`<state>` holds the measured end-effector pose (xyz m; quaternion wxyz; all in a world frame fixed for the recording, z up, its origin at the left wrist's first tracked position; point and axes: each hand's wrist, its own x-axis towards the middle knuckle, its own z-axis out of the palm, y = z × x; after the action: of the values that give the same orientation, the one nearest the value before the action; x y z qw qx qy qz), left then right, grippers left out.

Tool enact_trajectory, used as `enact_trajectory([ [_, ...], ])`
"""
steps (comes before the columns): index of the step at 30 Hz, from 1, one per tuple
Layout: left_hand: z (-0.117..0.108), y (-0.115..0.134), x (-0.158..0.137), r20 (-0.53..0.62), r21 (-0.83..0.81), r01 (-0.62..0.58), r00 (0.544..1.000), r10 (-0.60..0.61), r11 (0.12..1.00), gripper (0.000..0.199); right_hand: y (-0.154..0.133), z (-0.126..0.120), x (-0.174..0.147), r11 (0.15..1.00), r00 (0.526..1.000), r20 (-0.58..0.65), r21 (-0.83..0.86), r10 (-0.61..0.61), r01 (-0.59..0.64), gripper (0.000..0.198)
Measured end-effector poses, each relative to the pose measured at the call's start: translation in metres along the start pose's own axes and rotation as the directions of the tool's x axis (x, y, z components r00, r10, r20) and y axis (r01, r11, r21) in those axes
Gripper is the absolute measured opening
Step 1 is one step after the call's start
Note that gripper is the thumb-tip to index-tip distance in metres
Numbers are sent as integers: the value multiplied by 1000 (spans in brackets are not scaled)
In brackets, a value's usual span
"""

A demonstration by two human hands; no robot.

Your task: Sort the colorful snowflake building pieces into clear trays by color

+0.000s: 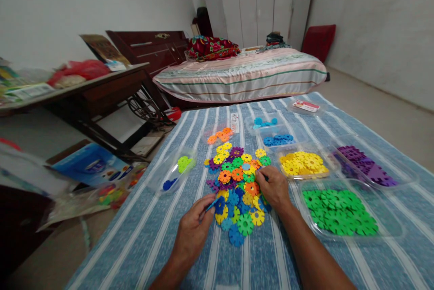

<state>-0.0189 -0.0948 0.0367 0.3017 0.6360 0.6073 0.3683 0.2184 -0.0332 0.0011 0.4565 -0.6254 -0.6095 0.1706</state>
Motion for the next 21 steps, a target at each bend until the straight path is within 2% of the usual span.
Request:
enact_trajectory([
  [3, -5, 4, 2, 24, -83, 140, 990, -139, 987, 34, 0, -1, 1, 1000, 1000, -8, -7, -3, 3, 34],
  [6, -9, 6, 4, 75, -162, 281, 959, -272, 946, 41, 0, -1, 1, 1000, 1000, -6, -5, -14, 14, 34],
  [10, -12, 6, 4, 92, -233, 342, 940, -330, 910, 45, 1, -1, 1, 1000, 1000, 2, -4, -4, 4, 34],
  [14, -14, 7, 1, 126, -186, 316, 947, -296, 930, 44, 3, 0, 1, 1000, 1000, 9, -2, -2, 2, 34],
  [18, -18, 8, -3, 59, 39, 110, 992, -112, 993, 38, 4, 1, 1, 1000, 1000, 3, 0, -15, 15, 33],
  [21, -20, 5, -6, 12, 174, 7, 1000, -10, 985, 36, 4, 1, 1, 1000, 1000, 10, -11, -13, 13, 36],
])
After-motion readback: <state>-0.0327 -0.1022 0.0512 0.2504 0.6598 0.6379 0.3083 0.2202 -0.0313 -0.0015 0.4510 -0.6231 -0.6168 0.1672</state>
